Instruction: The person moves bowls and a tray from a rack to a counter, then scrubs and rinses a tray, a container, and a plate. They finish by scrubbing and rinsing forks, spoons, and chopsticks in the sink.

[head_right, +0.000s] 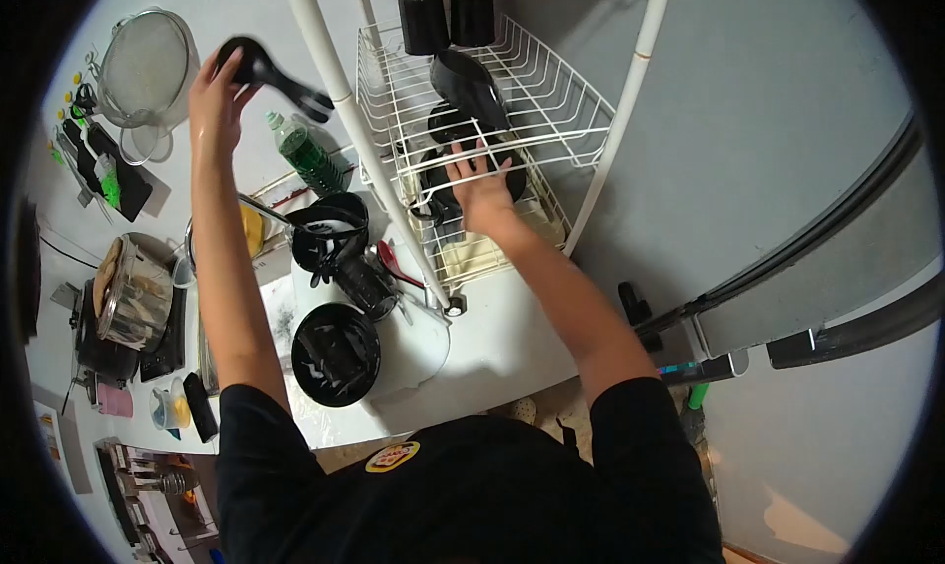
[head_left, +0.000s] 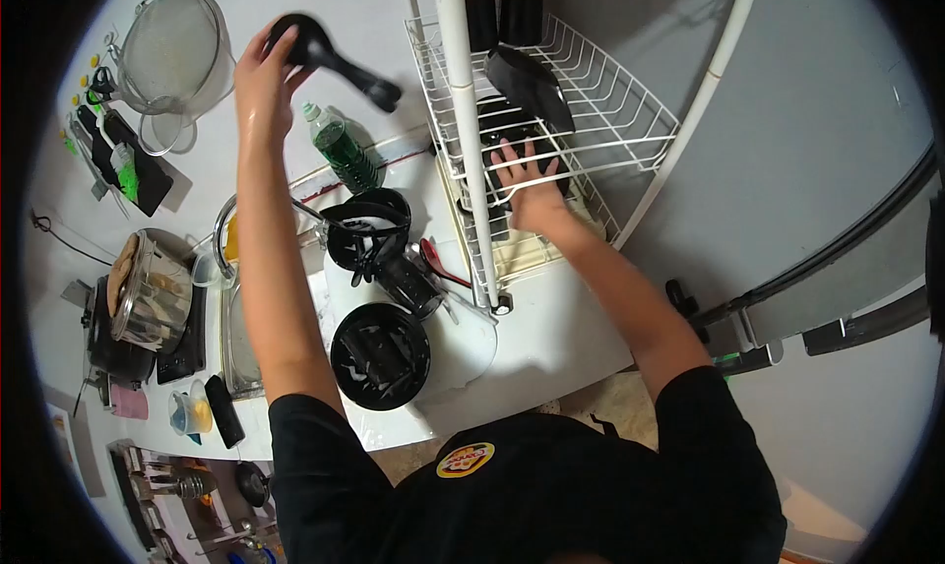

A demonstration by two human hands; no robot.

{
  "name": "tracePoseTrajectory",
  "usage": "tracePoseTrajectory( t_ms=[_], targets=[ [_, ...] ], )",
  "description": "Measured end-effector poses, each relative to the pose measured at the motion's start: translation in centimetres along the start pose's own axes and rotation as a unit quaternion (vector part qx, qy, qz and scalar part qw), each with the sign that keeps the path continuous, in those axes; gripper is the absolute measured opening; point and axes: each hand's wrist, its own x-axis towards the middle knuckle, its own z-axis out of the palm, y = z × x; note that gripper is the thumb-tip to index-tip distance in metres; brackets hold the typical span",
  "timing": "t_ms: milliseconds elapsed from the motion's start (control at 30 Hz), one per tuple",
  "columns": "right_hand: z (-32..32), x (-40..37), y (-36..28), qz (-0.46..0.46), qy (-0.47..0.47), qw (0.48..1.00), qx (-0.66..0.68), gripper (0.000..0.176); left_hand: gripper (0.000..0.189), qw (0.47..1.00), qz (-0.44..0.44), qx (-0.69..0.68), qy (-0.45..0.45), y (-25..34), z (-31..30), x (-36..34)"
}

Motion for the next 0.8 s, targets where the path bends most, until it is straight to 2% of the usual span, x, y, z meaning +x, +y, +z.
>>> tracePoseTrajectory(
  t_ms=[67, 100, 133, 167, 200, 233, 267, 333, 400, 467, 500, 600, 667, 733, 767, 800],
  targets=[
    [-0.5, -0.2, 0.0, -0.006, 0.024, 0.999, -0.022, 0.097, 0.024, 0.994, -0.081, -0.068, -0.026, -2.2, -4.0, -0.4],
    [-0.7, 0.0, 0.0, -0.007, 0.029, 0.999, -0.041, 0.084, 0.026, 0.986, -0.126, -0.106, -0.023, -3.4, -4.9, -1.4],
    [1.0, 0.9, 0.3, -0.005, 0.086, 0.993, -0.077, 0.072, 0.028, 0.975, -0.17, -0.143, -0.019, -4.6, -5.8, -2.5],
    [1.4, 1.2, 0.6, 0.02, 0.109, 0.991, -0.07, 0.067, 0.024, 0.95, -0.254, -0.179, -0.037, -5.6, -6.7, -3.5],
    [1.5, 1.4, 0.8, 0.044, 0.132, 0.988, -0.063, 0.063, 0.021, 0.916, -0.335, -0.214, -0.054, -6.8, -7.5, -4.3],
    [1.5, 1.8, 0.7, 0.065, 0.12, 0.989, -0.061, 0.061, 0.02, 0.9, -0.377, -0.205, -0.075, -8.7, -8.2, -5.2],
    [0.8, 1.5, 0.6, 0.055, 0.108, 0.988, -0.095, 0.062, 0.019, 0.881, -0.419, -0.196, -0.098, -9.7, -8.3, -6.2],
    [1.0, 1.7, 1.6, 0.033, 0.15, 0.984, -0.094, 0.062, 0.016, 0.859, -0.472, -0.16, -0.115, -11.2, -7.6, -8.6],
    [1.4, 1.7, 2.8, 0.009, 0.217, 0.975, -0.042, 0.061, 0.015, 0.866, -0.477, -0.105, -0.109, -13.2, -6.7, -9.9],
    [1.6, 1.4, 3.4, -0.008, 0.287, 0.957, -0.033, 0.059, 0.015, 0.877, -0.457, -0.115, -0.094, -14.3, -5.3, -10.2],
    [1.2, 0.5, 3.5, 0.004, 0.275, 0.959, -0.061, 0.059, 0.014, 0.884, -0.444, -0.127, -0.075, -14.6, -4.0, -10.3],
    [0.0, -1.6, 3.4, 0.033, 0.284, 0.957, 0.055, 0.062, 0.017, 0.91, -0.39, -0.13, -0.055, -15.4, 0.6, -10.0],
    [-1.2, -3.7, 2.4, 0.1, 0.316, 0.93, 0.16, 0.065, 0.016, 0.945, -0.318, -0.047, -0.053, -16.7, 4.0, -9.7],
    [-3.2, -6.3, 1.0, 0.171, 0.358, 0.877, 0.273, 0.065, 0.021, 0.966, -0.238, 0.035, -0.09, -22.9, 5.9, -8.0],
    [-5.5, -7.7, 0.5, 0.239, 0.302, 0.83, 0.404, 0.064, 0.024, 0.971, -0.204, 0.103, -0.063, -28.7, 7.1, -6.8],
    [-5.4, -8.8, 0.3, 0.244, 0.324, 0.813, 0.417, 0.064, 0.025, 0.969, -0.18, 0.158, -0.068, -31.4, 8.4, -6.7]
  ],
)
